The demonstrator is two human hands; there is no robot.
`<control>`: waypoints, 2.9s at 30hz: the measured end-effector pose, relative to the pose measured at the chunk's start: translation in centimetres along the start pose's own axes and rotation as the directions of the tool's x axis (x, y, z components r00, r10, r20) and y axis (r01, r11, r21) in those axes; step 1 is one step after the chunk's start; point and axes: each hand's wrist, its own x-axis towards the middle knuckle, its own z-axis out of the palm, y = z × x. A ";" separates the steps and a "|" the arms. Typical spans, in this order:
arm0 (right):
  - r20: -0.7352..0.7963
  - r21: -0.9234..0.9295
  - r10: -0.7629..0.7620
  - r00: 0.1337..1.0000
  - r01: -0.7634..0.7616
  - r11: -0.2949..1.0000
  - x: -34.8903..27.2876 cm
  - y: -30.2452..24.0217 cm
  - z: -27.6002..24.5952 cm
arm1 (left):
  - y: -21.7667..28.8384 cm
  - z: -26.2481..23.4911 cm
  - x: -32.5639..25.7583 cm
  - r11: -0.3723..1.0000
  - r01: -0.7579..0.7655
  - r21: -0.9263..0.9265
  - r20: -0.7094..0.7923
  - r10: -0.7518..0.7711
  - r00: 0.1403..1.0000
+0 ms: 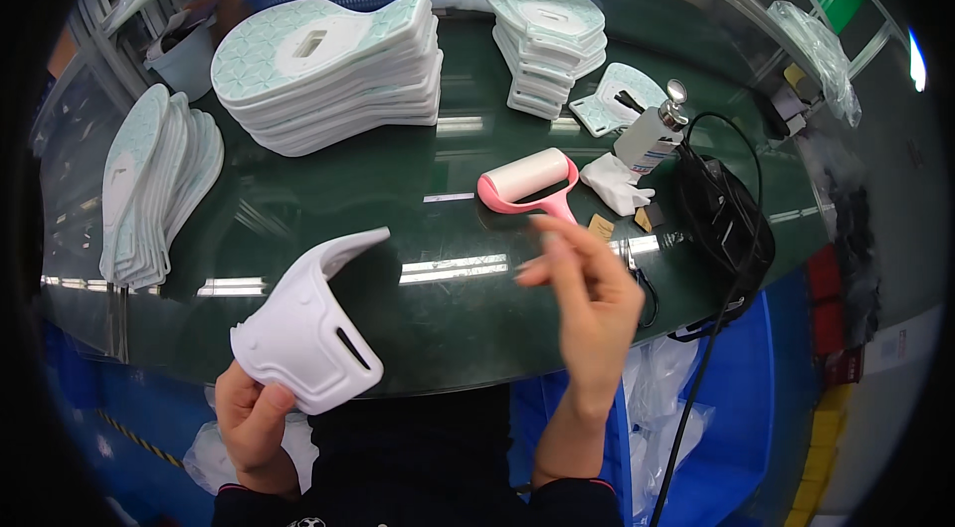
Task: The person handles white plastic parts with a mint-green pattern, using a pink lint roller to clean the surface and a small wooden block to smooth the edges. They also use scissors to trim small plastic nubs from the parts. The person handles the items one at a time, flipping them over to check both sides before placing them back on the table.
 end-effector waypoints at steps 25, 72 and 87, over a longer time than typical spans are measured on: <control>0.147 -0.679 0.114 0.983 0.017 0.734 7.2 11.4 -10.1 | 1.0 -0.1 1.3 0.978 -0.020 0.208 0.229 -0.029 0.973; -0.041 -0.862 -0.131 0.990 0.031 0.507 -0.6 10.2 -11.2 | 1.1 0.9 1.4 0.997 0.034 0.071 0.004 -0.034 0.999; 0.215 -0.765 0.001 0.977 0.168 0.622 5.2 10.0 -9.2 | 0.9 -0.1 1.4 0.999 0.015 0.032 0.104 -0.018 0.994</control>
